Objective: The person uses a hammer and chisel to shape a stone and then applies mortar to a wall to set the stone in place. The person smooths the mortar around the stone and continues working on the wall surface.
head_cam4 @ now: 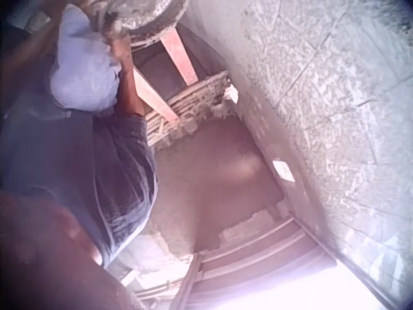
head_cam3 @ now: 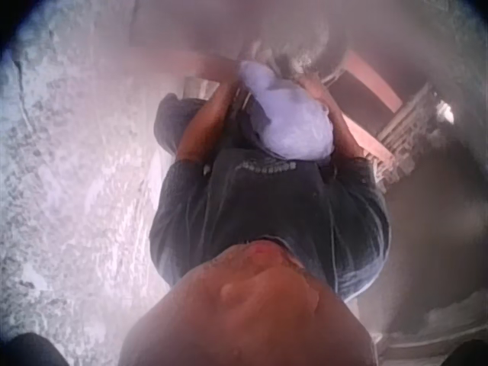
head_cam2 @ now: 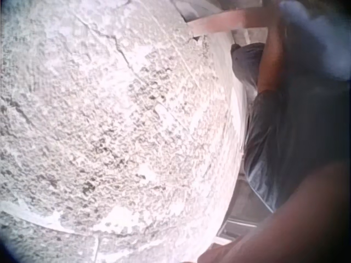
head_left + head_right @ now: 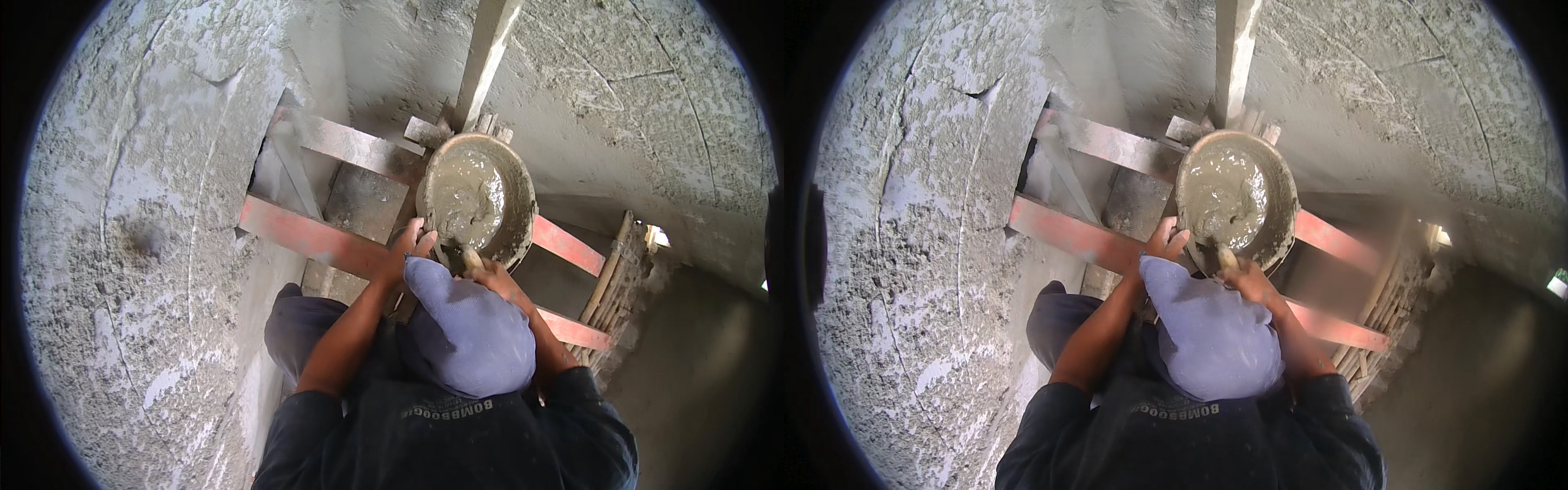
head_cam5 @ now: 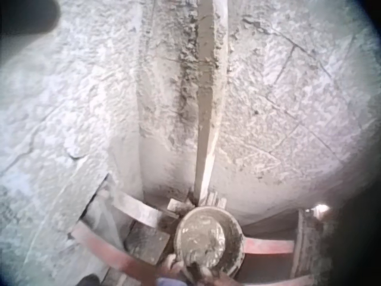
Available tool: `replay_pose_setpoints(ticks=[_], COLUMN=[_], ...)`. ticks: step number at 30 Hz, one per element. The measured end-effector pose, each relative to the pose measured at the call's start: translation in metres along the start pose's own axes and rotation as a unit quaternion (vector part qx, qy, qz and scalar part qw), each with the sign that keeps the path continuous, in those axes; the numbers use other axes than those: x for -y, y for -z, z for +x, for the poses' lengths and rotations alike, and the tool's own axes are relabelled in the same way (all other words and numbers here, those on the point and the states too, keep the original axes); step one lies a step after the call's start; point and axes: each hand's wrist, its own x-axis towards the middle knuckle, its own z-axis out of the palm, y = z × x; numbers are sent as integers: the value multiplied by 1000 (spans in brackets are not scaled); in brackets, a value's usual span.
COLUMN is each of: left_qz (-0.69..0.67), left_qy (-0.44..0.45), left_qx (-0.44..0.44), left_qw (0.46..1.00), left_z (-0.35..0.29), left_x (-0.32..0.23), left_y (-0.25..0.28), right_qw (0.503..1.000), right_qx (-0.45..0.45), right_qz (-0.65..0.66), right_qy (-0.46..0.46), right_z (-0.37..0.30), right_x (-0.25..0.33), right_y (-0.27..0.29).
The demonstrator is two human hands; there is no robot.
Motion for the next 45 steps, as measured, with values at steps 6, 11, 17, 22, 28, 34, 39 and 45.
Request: replay_pose_setpoints(ticks=[6,11,17,22,28,34,39,45], left_qz=[-52,-47,-65,-26,-85,-81,-44,-97], left_qy=[-16,-32,-13,-55,-83,-31,-64,-55], left_qx=[32,31,21,16,-1,12,-4,39], left_qw=[998,998,998,998,993,996,997,993], left_z=[-6,-3,-8,-9,4,5,8,-4], left_x=[-21,-20,-19,-29,6,-8,-5,-29], left_y=[4,6,8,9,6,10,-1,2], right_qw=[982,980,992,850,700,782,825,714], right_qx=[-27,-16,-2,-94,-26,-1,6,80], right_qz=[134,127,-55,-518,-713,-622,-565,-694], right_qy=[-130,-155,-112,23,-38,-37,-26,41], right_z=[-20,-30,-40,-34,7,55,22,-47], right_x=[20,35,55,92,127,56,0,77], right_y=[5,16,52,90,142,80,46,62])
